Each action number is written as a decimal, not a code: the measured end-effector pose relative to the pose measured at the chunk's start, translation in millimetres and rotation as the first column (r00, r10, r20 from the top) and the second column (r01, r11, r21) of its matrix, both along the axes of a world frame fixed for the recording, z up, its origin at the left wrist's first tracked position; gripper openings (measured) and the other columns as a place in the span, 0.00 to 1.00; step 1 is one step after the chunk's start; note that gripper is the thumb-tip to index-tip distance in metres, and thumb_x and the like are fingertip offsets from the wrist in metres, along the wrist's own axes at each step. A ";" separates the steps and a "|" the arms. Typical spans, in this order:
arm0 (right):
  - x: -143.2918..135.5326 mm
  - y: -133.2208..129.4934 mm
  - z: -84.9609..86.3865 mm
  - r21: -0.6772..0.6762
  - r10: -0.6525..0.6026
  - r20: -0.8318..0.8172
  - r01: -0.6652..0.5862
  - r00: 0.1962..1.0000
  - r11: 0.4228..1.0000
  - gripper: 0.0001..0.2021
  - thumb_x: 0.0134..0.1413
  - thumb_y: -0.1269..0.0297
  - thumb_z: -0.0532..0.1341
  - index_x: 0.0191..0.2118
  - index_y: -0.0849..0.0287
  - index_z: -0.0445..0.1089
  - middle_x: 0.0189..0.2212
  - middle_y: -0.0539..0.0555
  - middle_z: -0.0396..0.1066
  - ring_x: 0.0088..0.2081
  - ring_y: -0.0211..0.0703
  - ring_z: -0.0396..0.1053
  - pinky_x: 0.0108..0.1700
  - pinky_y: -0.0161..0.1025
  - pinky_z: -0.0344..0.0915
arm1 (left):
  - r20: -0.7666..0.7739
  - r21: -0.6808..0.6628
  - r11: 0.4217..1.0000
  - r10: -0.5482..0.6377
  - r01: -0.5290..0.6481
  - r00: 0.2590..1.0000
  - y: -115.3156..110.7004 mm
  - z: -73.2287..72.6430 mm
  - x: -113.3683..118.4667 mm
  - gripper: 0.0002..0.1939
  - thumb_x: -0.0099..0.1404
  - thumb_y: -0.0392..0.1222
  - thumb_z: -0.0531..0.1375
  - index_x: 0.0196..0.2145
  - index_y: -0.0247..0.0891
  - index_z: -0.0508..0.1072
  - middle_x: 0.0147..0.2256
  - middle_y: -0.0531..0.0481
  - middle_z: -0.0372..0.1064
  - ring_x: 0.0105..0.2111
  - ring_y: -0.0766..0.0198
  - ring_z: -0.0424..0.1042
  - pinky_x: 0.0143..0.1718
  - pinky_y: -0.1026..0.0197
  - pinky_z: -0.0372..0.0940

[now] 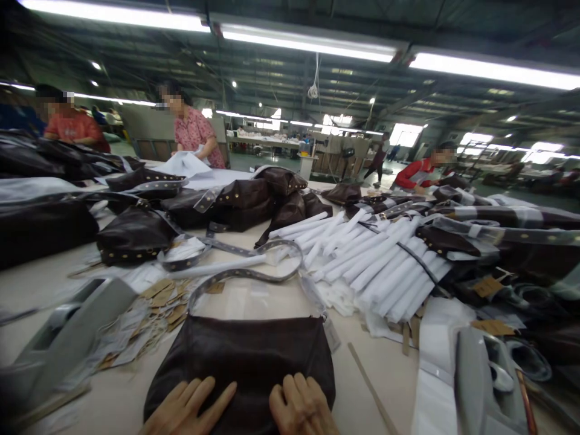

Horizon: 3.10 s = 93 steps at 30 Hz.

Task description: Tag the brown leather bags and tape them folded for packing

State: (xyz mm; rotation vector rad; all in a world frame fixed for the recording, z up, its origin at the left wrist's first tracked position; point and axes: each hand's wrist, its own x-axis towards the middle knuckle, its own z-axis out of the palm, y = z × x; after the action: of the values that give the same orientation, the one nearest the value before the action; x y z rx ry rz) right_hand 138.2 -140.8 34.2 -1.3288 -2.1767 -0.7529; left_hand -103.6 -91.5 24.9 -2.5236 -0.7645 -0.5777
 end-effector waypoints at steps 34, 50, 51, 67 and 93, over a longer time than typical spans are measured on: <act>-14.7 -3.4 -6.7 -0.310 0.275 0.099 -0.233 0.956 0.922 0.29 0.48 0.73 0.52 0.59 0.55 0.60 0.60 0.58 0.56 0.58 0.59 0.54 0.54 0.58 0.55 | -0.177 -0.100 0.985 -0.158 0.142 0.971 -0.3 -8.2 -22.5 0.21 0.69 0.32 0.49 0.59 0.31 0.56 0.33 0.48 0.62 0.26 0.66 0.63 0.24 0.61 0.57; -14.9 3.2 -43.1 -0.159 0.282 0.119 -0.262 0.952 0.952 0.19 0.56 0.61 0.55 0.54 0.53 0.66 0.58 0.55 0.60 0.63 0.60 0.45 0.63 0.62 0.34 | -0.032 -0.394 0.918 -0.049 0.033 0.998 10.5 47.0 39.5 0.29 0.68 0.56 0.48 0.61 0.39 0.55 0.59 0.40 0.53 0.59 0.47 0.52 0.57 0.44 0.50; -14.2 3.4 -41.4 -0.168 0.289 0.130 -0.267 0.948 0.949 0.20 0.54 0.64 0.56 0.53 0.53 0.66 0.57 0.55 0.62 0.63 0.60 0.45 0.63 0.62 0.34 | -0.019 -0.381 0.924 -0.036 0.026 0.999 16.1 39.7 45.6 0.29 0.68 0.57 0.47 0.62 0.41 0.53 0.62 0.41 0.49 0.61 0.46 0.47 0.59 0.41 0.46; 17.8 100.3 29.9 -0.732 -0.319 -0.378 -0.069 0.869 0.678 0.10 0.61 0.62 0.51 0.36 0.58 0.68 0.38 0.56 0.72 0.41 0.42 0.71 0.45 0.36 0.66 | 0.005 -0.230 0.960 -0.163 0.160 0.987 22.3 -4.5 42.6 0.38 0.62 0.70 0.43 0.64 0.51 0.47 0.64 0.46 0.45 0.63 0.45 0.44 0.60 0.37 0.39; -22.5 200.7 -22.3 -0.855 -0.550 -0.016 0.273 0.835 0.441 0.20 0.38 0.71 0.65 0.43 0.63 0.70 0.44 0.63 0.71 0.47 0.53 0.70 0.47 0.42 0.64 | 0.098 -0.051 0.997 0.056 -0.051 0.994 103.2 34.9 -49.0 0.09 0.69 0.47 0.52 0.43 0.56 0.71 0.46 0.56 0.67 0.42 0.63 0.69 0.40 0.57 0.70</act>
State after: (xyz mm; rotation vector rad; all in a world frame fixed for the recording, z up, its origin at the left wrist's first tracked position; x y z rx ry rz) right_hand 115.7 59.8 11.8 -2.3348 -1.9777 0.4802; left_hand -152.6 11.8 59.8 -2.5252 -0.8891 -0.6790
